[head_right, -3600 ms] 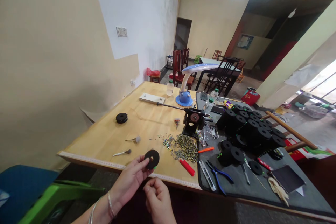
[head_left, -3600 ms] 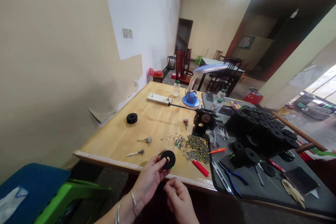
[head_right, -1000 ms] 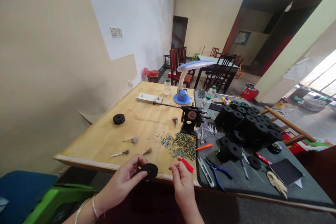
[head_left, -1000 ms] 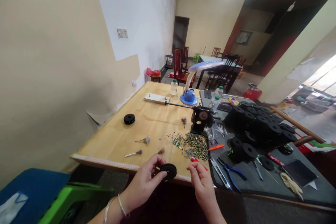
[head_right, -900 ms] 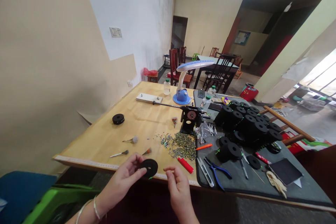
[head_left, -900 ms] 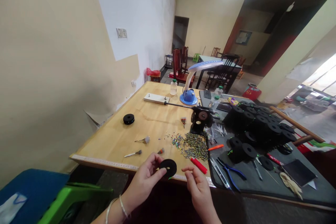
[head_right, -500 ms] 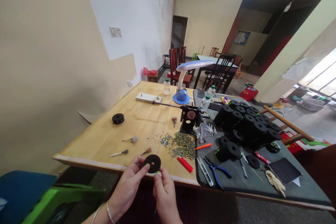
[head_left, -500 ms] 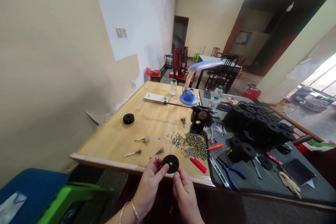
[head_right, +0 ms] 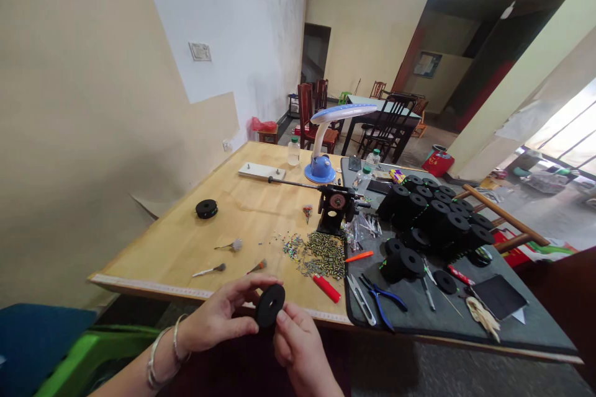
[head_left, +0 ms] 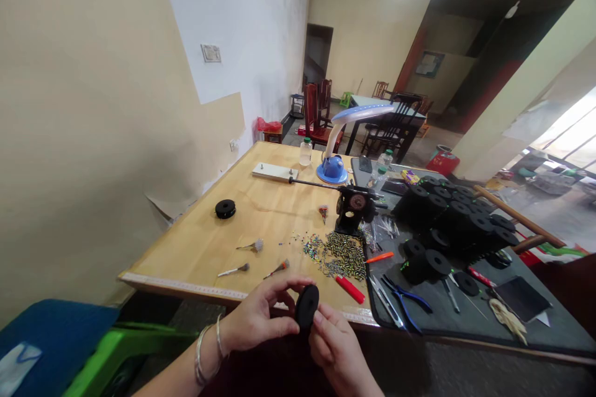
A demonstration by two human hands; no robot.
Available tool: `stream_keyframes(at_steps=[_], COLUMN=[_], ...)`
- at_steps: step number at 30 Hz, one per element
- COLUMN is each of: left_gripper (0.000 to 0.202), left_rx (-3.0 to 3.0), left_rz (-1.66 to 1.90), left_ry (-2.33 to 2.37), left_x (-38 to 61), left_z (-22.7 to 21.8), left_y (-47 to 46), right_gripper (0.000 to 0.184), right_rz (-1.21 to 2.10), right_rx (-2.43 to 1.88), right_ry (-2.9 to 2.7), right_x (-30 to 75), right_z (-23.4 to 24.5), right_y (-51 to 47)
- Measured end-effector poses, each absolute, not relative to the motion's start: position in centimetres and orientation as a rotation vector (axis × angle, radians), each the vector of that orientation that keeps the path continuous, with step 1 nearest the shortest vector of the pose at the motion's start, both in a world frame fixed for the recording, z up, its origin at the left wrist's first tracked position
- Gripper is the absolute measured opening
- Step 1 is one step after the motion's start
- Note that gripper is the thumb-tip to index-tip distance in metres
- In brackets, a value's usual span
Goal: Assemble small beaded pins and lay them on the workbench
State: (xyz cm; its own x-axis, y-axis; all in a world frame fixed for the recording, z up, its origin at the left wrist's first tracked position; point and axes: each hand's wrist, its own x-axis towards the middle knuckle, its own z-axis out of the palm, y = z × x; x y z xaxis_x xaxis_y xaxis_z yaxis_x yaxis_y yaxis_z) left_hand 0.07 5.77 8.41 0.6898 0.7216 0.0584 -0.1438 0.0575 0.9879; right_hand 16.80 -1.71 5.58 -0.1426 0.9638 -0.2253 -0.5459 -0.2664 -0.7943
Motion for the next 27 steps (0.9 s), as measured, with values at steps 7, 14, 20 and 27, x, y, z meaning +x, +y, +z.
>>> stream_keyframes(at_steps=[7, 14, 20, 27], left_gripper=[0.052, 0.043, 0.042, 0.056], left_rx=[1.130, 1.125, 1.346, 1.371], left_rz=[0.917, 1.016, 0.854, 0.538], left_ry=[0.555, 0.702, 0.749, 0.533], left_x=[1.4, 2.0, 1.5, 1.1], left_z=[7.3, 6.3, 6.0, 5.7], left_y=[6.0, 6.4, 7.2, 6.8], right_gripper=[0.041, 0.038, 0.021, 0.021], right_rz=[1.450, 1.201, 0.815, 0.774], right_rx=[-1.058, -1.302, -1.424, -1.396], right_ry=[-0.771, -1.174, -1.568, -1.669], right_x=[16.3, 15.7, 18.0, 20.5], right_z=[4.4, 4.0, 6.9, 8.8], right_y=[-1.7, -2.5, -2.2, 0.3])
